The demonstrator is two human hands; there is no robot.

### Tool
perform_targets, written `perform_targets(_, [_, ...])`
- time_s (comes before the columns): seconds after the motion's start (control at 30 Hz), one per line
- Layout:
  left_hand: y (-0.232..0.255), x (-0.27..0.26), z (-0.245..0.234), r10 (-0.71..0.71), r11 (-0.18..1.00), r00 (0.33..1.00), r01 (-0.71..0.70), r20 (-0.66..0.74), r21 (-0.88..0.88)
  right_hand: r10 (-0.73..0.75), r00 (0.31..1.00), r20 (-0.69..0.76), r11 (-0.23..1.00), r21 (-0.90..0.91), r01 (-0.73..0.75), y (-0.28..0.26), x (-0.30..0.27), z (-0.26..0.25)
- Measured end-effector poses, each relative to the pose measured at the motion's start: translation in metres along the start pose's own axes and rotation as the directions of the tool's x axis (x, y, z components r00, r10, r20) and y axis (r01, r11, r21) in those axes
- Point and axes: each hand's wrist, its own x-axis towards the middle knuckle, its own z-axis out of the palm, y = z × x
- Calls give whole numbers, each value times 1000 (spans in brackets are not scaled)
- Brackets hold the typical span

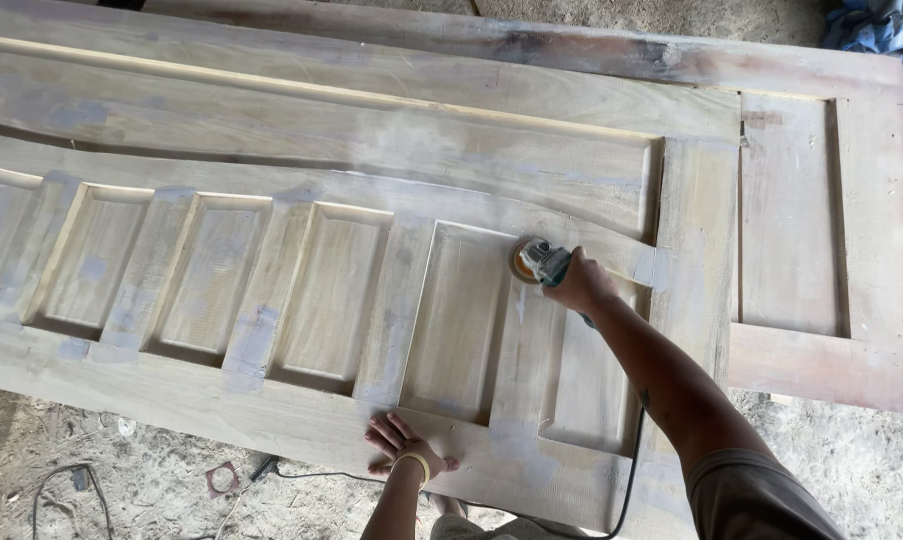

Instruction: The person uses an electric sander to smooth the surface of a large wooden door with recessed panels. They move the sander systematically across the flat surfaces and along the curved top edge, holding the door with the other hand for stability.

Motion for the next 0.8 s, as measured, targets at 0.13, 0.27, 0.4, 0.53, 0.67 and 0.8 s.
perform_targets(0.13, [3, 1, -6, 5, 1000, 1000, -5, -7, 6, 2, 999, -35, 1000, -2, -2, -1, 19, -1])
perform_targets(0.27, [0, 2, -5, 7, 1000, 1000, -8, 8, 25, 68, 995, -76, 996, 68, -63, 0, 44, -3])
perform_targets(0.4, [1, 2, -2, -4, 1000, 1000, 4, 9, 0, 164, 977, -138, 975, 174, -139, 10, 70, -9])
perform_targets(0.53, [1, 4, -3, 2, 1000, 1000, -2, 7, -31, 188, 969, -160, 961, 234, -147, 13, 75, -10])
perform_targets(0.67, [1, 7, 0, 8, 1000, 1000, -8, 5, 24, 74, 997, -33, 990, 122, -69, 9, 58, 3])
perform_targets(0.8, [2, 8, 0, -5, 1000, 1000, 5, 12, 27, 68, 995, -74, 990, 130, -58, -3, 63, -5])
